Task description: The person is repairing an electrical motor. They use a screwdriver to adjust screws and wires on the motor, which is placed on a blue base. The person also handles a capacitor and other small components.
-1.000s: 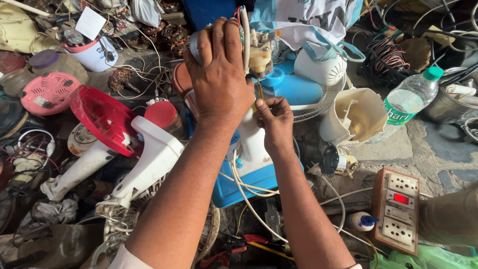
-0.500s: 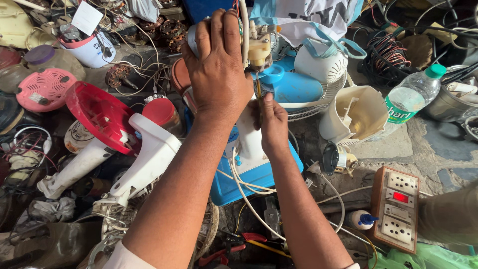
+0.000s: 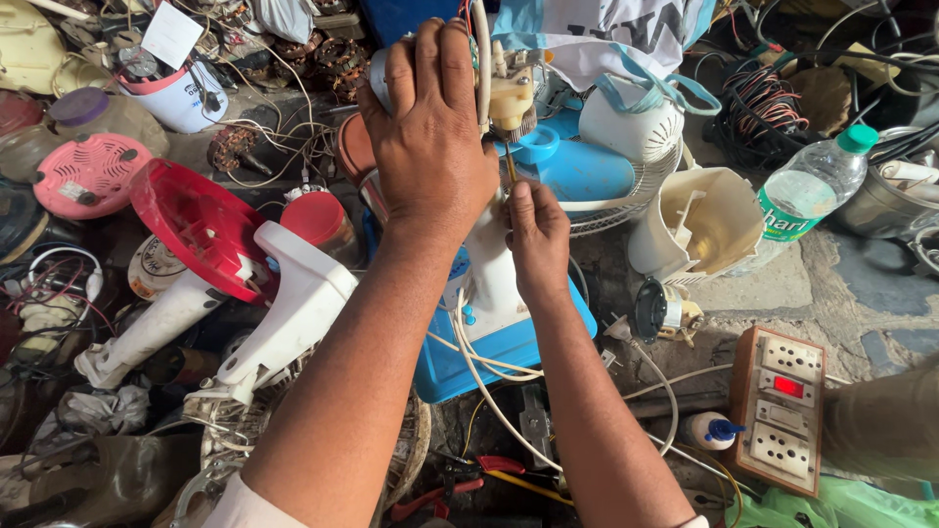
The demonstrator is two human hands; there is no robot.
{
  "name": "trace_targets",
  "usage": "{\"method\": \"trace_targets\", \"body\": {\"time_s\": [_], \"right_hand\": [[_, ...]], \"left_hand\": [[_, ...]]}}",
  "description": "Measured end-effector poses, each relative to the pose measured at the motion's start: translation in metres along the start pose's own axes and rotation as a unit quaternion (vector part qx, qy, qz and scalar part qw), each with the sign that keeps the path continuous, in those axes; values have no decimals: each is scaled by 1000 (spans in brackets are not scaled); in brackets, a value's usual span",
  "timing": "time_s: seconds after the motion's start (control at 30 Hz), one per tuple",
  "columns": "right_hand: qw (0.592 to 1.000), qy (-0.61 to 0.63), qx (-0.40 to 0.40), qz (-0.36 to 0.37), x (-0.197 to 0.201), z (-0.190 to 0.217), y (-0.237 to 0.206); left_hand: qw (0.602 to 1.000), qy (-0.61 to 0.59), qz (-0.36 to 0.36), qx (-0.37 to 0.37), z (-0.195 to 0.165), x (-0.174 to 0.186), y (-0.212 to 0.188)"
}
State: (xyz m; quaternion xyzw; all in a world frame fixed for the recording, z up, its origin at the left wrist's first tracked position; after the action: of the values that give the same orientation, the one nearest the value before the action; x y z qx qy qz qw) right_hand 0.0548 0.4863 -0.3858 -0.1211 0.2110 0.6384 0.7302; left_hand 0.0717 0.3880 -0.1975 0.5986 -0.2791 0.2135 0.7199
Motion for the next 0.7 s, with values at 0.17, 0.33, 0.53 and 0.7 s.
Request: {"method": "trace_targets", "body": {"time_s": [0.17,0.33,0.53,0.7], "right_hand": [[998,-13,63,0,-1,11,-2],[999,45,-13,3,-5,-2,-6],[998,12,29,46,-10,5,-4],[998,46,-14,43,-7,-4,-4]], "left_hand": [[1000,2,-8,-2,0,2,-2],[1000,-9,-19,-1,1,4,-3],[1000,3,-11,14,-1,15,4],[995,-91,29,11,0,32,7]]}}
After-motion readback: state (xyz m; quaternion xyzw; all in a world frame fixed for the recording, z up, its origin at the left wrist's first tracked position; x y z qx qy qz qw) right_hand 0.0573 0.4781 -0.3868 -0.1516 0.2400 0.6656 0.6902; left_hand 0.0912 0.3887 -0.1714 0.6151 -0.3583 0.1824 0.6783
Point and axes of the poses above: each hand's wrist, its own y-axis towards the middle knuckle, its own x-axis out of the back of the hand, z = x × y, the point moved 9 cm from there along y, towards the middle knuckle, and after that the axes turned 1 degree about z, right-handed, at the moved point
